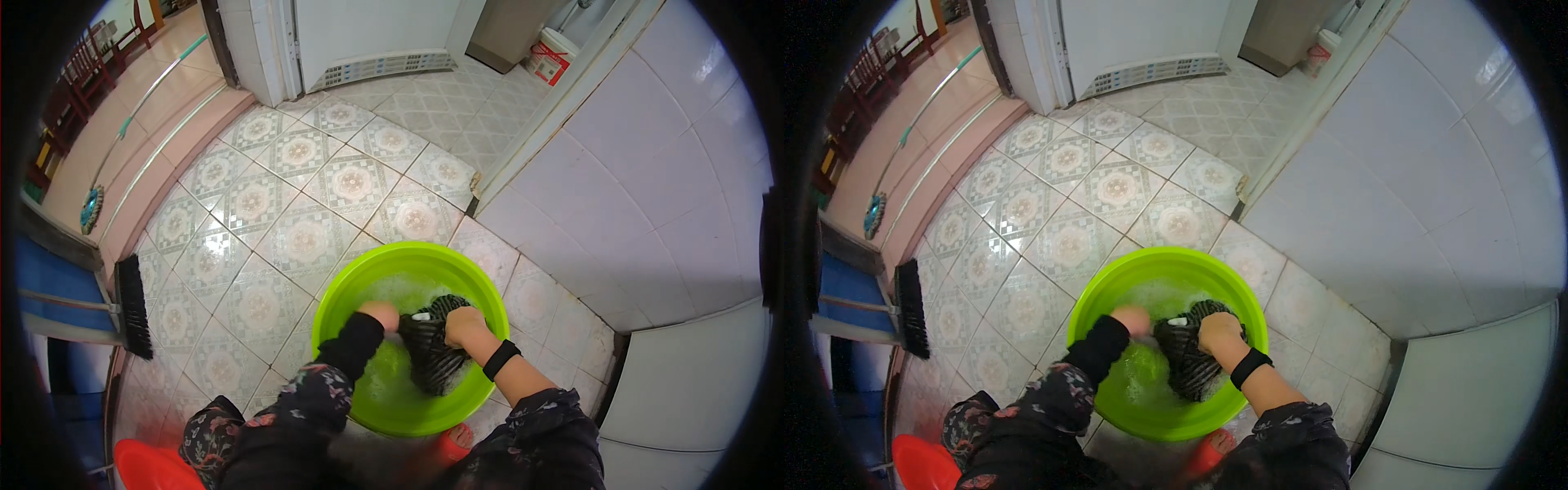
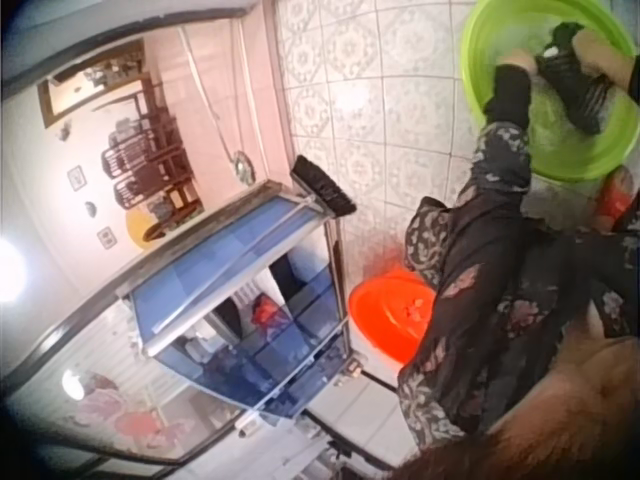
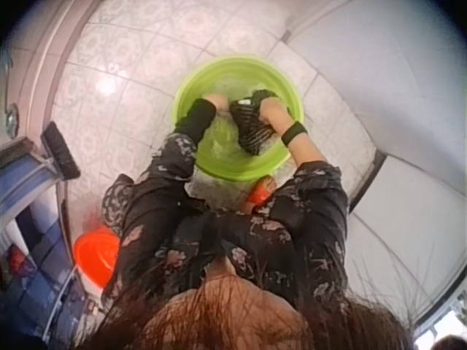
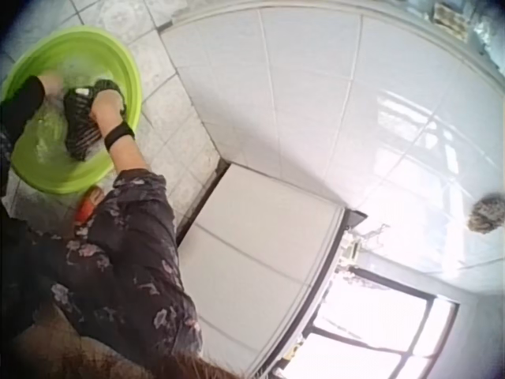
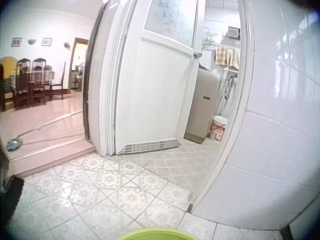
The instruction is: Hand-washing a piece of striped clothing in a basin of soapy water.
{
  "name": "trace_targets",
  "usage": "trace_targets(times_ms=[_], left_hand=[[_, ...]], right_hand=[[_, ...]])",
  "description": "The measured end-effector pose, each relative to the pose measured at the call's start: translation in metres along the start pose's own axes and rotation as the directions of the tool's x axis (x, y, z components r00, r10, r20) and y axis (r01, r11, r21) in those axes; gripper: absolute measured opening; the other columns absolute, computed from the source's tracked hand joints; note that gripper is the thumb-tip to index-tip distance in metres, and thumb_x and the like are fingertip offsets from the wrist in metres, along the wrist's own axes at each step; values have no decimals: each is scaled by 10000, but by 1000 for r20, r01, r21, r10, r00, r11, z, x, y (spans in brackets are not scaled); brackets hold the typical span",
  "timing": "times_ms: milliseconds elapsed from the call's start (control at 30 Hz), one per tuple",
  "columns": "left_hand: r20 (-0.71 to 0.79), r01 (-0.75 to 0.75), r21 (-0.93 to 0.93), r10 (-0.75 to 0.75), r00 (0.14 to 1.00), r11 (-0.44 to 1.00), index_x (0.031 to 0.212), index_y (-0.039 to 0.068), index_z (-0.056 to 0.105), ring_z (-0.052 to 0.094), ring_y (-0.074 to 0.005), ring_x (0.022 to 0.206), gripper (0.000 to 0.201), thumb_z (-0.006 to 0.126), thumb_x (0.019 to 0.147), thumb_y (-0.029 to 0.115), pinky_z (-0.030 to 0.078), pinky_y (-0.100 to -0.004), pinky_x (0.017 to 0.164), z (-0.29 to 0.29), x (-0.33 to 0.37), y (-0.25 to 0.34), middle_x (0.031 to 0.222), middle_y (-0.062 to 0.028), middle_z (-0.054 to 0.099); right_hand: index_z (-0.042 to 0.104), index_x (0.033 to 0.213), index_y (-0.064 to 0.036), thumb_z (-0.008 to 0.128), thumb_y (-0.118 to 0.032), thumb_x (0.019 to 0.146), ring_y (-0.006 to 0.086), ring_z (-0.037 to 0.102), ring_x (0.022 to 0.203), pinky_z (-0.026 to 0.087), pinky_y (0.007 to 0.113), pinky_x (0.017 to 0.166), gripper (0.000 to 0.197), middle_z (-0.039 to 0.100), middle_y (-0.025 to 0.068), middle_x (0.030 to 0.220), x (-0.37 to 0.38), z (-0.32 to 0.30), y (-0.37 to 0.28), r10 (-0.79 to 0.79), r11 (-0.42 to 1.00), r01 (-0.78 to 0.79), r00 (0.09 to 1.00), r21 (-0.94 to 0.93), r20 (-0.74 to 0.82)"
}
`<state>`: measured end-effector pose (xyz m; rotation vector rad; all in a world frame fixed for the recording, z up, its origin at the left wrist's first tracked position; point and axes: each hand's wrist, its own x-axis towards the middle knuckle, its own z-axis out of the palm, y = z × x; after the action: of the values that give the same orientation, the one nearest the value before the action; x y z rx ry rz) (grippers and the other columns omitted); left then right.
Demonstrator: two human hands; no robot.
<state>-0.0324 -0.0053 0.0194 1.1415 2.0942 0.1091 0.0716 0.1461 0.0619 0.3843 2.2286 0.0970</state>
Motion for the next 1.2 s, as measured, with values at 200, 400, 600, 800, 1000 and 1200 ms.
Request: trace_targets(times_ms=[200, 400, 600, 800, 1000, 1200], left_hand=[[132, -40, -301, 83, 988, 953, 736, -10, 612, 586, -176, 592, 226, 554, 752, 208, 464, -310, 484, -79, -34, -1, 714, -129, 591], [41, -8, -798, 68, 997, 602, 761, -32, 562, 519, -147, 565, 286, 489, 807, 241, 462, -284, 517, -101, -49, -9, 746, -62, 556], [-28, -18, -868, -12, 1000, 496, 726, -18, 555, 503, -129, 588, 286, 466, 810, 240, 427, -266, 518, -126, -72, 9, 668, -45, 528], [-115, -153, -889, 114, 987, 431, 745, -11, 568, 486, -128, 565, 267, 479, 808, 234, 394, -256, 515, -141, -88, 26, 665, -51, 530], [-236, -232, -936, 16, 972, 264, 712, 14, 567, 474, -110, 595, 274, 465, 808, 250, 387, -257, 530, -159, -110, 39, 666, -38, 533], [-356, -381, -885, 136, 924, 267, 745, 14, 576, 522, -123, 612, 279, 436, 815, 245, 401, -256, 538, -156, -111, 40, 663, -43, 553]], right_hand=[[658, 782, -28, 614, -160, 599, 286, 617, 777, 497, 382, 657, 230, 630, 161, 857, -3, 1, 4, -24, 996, 28, 999, 81, -46], [615, 940, 13, 650, -119, 423, 333, 563, 926, 463, 365, 758, 535, 588, 208, 992, 3, 4, 61, -162, 834, 90, 983, 545, 84], [593, 900, 58, 660, -86, 422, 314, 564, 872, 447, 366, 706, 504, 594, 209, 943, -13, -8, 70, -104, 694, -63, 977, 717, 186], [617, 795, 35, 636, -48, 435, 286, 586, 761, 453, 358, 623, 370, 613, 182, 809, 1, 9, 77, -64, 532, -39, 994, 846, 87], [637, 732, 10, 636, -86, 448, 312, 599, 738, 468, 371, 626, 299, 608, 204, 759, 1, 12, 70, 1, 910, -31, 997, 412, 72], [637, 775, -8, 618, -168, 604, 335, 589, 749, 472, 391, 651, 235, 607, 200, 752, -4, 11, 46, -108, 978, 95, 992, 186, 63]])
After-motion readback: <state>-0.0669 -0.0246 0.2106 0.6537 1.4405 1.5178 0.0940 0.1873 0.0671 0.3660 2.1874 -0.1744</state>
